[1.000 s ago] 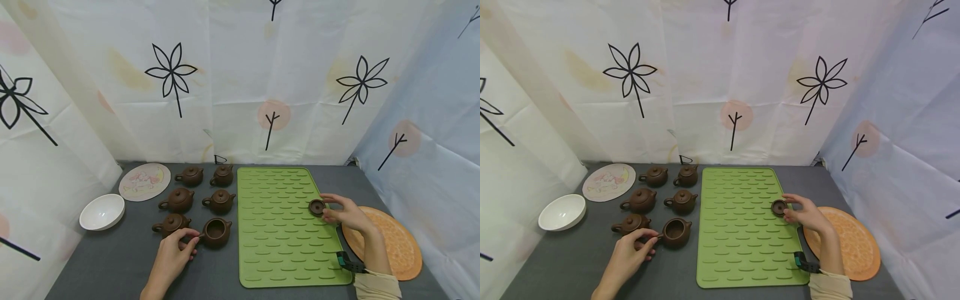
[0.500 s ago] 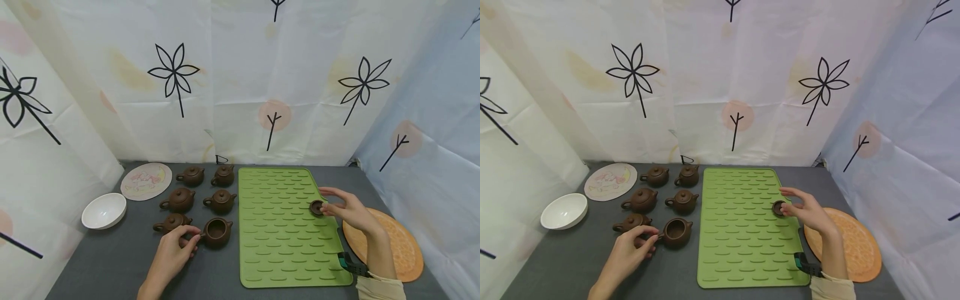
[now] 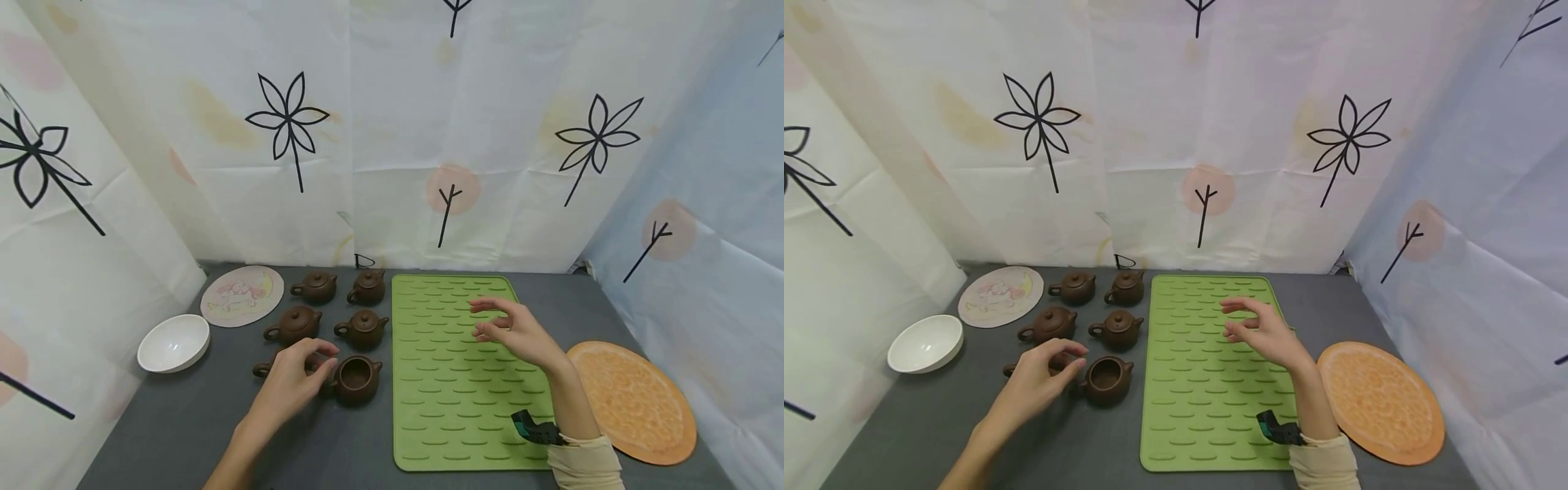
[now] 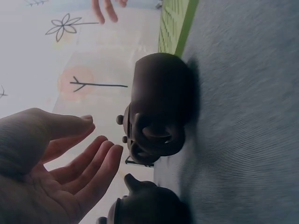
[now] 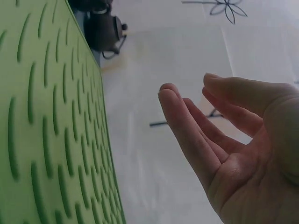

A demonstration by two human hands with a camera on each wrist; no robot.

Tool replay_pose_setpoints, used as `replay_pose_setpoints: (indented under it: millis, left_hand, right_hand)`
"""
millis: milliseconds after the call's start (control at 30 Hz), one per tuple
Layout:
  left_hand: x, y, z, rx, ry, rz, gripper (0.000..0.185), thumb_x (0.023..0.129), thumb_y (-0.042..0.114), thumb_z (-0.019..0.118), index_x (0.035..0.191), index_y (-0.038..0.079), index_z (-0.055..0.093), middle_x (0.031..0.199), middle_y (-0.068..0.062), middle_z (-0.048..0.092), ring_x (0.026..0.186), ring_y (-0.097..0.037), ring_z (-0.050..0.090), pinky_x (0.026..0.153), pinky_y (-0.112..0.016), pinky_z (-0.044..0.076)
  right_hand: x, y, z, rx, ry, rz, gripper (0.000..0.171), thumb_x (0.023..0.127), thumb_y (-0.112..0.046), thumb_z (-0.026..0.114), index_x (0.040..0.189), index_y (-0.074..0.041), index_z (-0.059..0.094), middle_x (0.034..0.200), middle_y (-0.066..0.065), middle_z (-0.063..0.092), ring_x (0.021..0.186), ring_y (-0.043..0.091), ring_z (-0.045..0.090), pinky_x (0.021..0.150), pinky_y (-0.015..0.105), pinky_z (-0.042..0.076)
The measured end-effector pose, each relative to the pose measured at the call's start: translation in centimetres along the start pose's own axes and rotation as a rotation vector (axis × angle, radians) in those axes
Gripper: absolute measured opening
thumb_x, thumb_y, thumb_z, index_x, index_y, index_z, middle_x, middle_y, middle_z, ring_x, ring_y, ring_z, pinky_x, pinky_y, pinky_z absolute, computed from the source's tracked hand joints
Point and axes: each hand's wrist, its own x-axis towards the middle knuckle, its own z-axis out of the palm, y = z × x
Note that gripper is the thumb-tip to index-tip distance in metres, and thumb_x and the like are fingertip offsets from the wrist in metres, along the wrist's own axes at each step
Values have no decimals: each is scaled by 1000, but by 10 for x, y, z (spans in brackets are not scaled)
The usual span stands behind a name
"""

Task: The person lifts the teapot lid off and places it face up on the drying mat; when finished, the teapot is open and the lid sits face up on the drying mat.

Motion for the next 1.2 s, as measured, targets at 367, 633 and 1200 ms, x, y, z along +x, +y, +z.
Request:
replay_pose_setpoints:
  millis: [367,633,1200]
  left_hand:
    - [38,-8,6,20,-42,-10,22,102,11,76,124,9,77,121,-12,77,92,-18,72,81,-36,60]
    - [54,-18,16,75,-43,-66,25,103,11,73,127,3,76,125,-17,75,90,-23,73,75,-39,60]
    - [71,-40,27,177,12,-45,15,99,10,77,112,4,81,110,-14,82,85,-23,76,71,-42,59]
  right_hand:
    - [59,-9,65,147,-31,-28,43,109,-5,64,149,6,55,149,33,55,113,47,75,94,49,66]
    - [98,-14,117,189,-159,4,49,109,-4,62,157,-2,52,158,31,49,111,61,70,94,65,62]
    - [126,0,162,105,-91,-16,34,108,-7,65,139,8,67,145,30,60,78,39,77,72,56,67]
